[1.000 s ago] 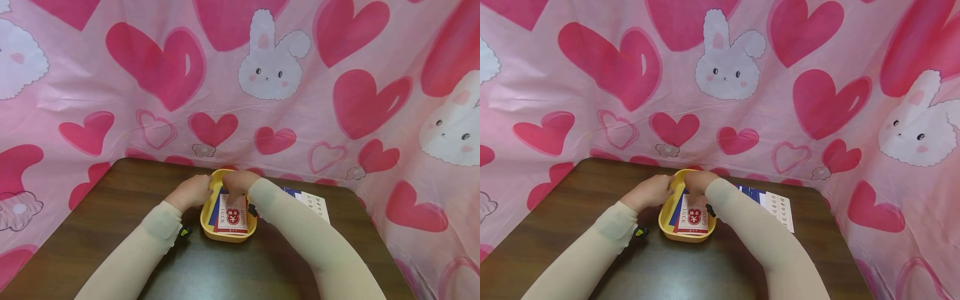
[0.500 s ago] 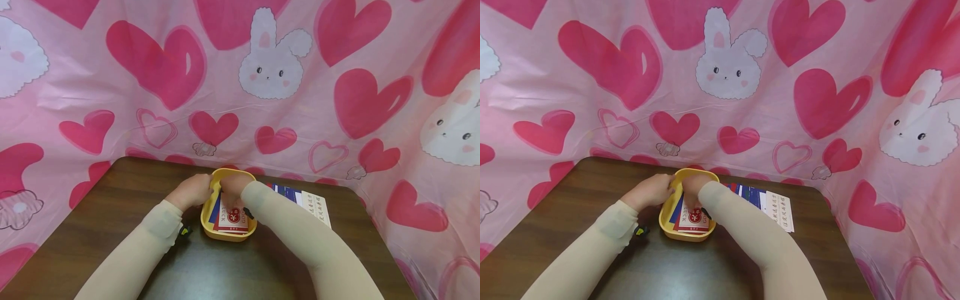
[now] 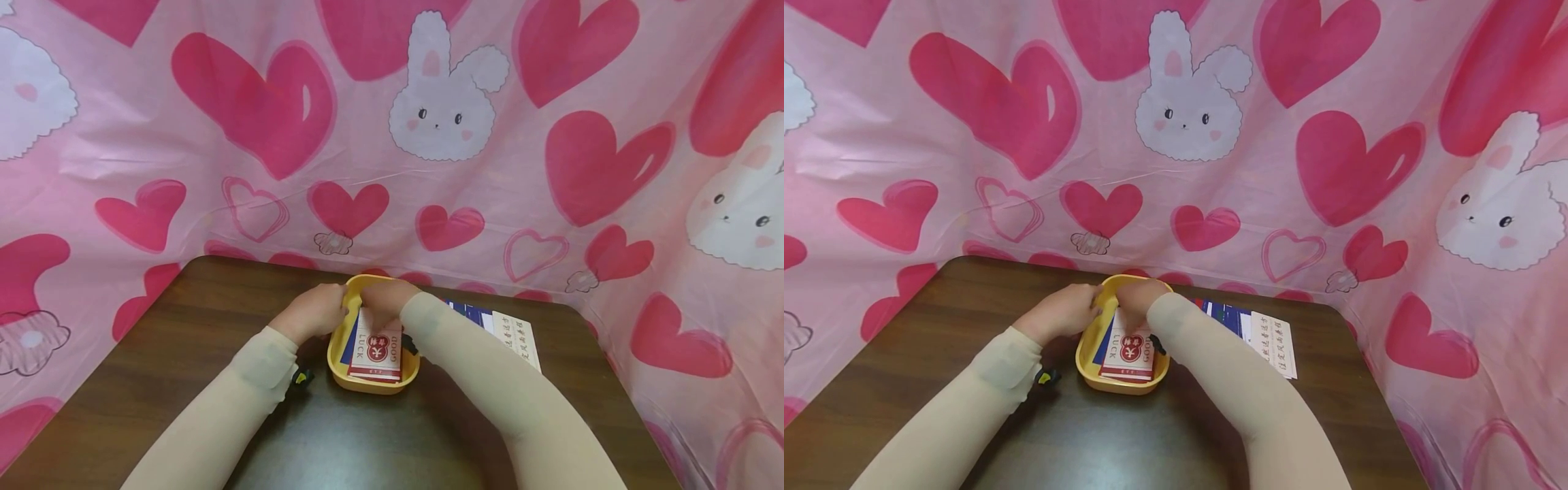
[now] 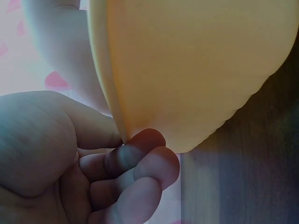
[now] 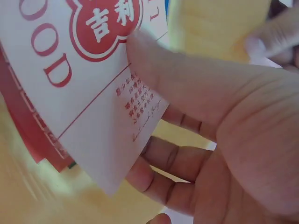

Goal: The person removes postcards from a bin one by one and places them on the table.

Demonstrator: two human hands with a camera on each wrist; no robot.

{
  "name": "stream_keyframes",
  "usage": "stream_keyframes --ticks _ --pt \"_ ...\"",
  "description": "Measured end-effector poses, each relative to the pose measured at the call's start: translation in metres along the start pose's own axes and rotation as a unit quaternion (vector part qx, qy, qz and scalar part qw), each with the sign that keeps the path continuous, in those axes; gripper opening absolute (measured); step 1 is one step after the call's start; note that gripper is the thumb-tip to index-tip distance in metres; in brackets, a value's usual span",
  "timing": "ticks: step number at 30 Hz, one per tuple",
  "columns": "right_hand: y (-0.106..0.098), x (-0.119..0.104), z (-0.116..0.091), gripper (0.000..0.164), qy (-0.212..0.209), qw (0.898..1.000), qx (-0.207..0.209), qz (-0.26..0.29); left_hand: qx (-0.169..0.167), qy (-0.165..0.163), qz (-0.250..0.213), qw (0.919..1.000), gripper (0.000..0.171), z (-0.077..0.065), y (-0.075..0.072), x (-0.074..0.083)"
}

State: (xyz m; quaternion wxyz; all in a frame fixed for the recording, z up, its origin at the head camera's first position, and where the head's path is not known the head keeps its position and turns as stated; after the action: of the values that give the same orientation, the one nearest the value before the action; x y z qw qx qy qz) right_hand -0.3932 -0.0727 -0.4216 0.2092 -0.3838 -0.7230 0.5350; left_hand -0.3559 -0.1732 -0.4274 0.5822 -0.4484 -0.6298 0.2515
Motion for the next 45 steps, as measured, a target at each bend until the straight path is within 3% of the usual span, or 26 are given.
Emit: stream_keyframes --ticks 4,11,16,22,26,30,35,45 --pt "-0.008 0.006 0.0 0.047 0.002 1.0 0.016 0.02 0.0 -0.001 -0.001 1.0 0.051 -0.001 0.0 0.0" --pt "-0.027 0.008 -0.006 0.031 -0.054 0.998 0.033 0.025 -0.007 -0.011 -0.006 0.9999 0.057 0.001 0.002 0.0" --pt "-0.044 0.018 -0.021 0.03 -0.081 0.991 0.06 0.085 -0.008 -0.021 -0.007 0.9997 0.061 0.003 0.004 -0.001" --pt "-0.061 0.04 -0.049 0.029 -0.09 0.977 0.081 0.177 -0.006 -0.028 -0.009 0.9996 0.063 0.003 0.004 -0.002" --pt "-0.074 0.06 -0.068 0.029 -0.08 0.967 0.105 0.22 -0.002 -0.027 -0.018 0.9995 0.064 0.001 0.003 -0.001" --pt "-0.085 0.078 -0.084 0.033 -0.078 0.965 0.125 0.217 0.0 -0.024 -0.02 0.9995 0.064 -0.001 0.001 -0.002" --pt "-0.09 0.106 -0.103 0.035 -0.069 0.961 0.121 0.237 0.002 -0.018 -0.009 0.9998 0.064 -0.001 0.001 -0.002" --pt "-0.069 0.198 -0.141 0.039 0.003 0.961 0.095 0.26 0.001 -0.015 -0.005 0.9999 0.063 -0.001 0.001 0.0"
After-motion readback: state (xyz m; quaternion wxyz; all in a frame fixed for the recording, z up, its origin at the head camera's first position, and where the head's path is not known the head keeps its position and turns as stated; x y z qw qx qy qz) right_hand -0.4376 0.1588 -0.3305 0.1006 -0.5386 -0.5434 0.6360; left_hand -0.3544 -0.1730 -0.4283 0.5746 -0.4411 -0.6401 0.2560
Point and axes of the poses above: each hand's wrist, its own z-axis towards the middle knuckle, its own y-axis out of the palm, x = y × z, the point moved 9 cm from there along z, towards the middle knuckle, and after that the axes turned 2 degrees about -y, right-handed, at the moved point
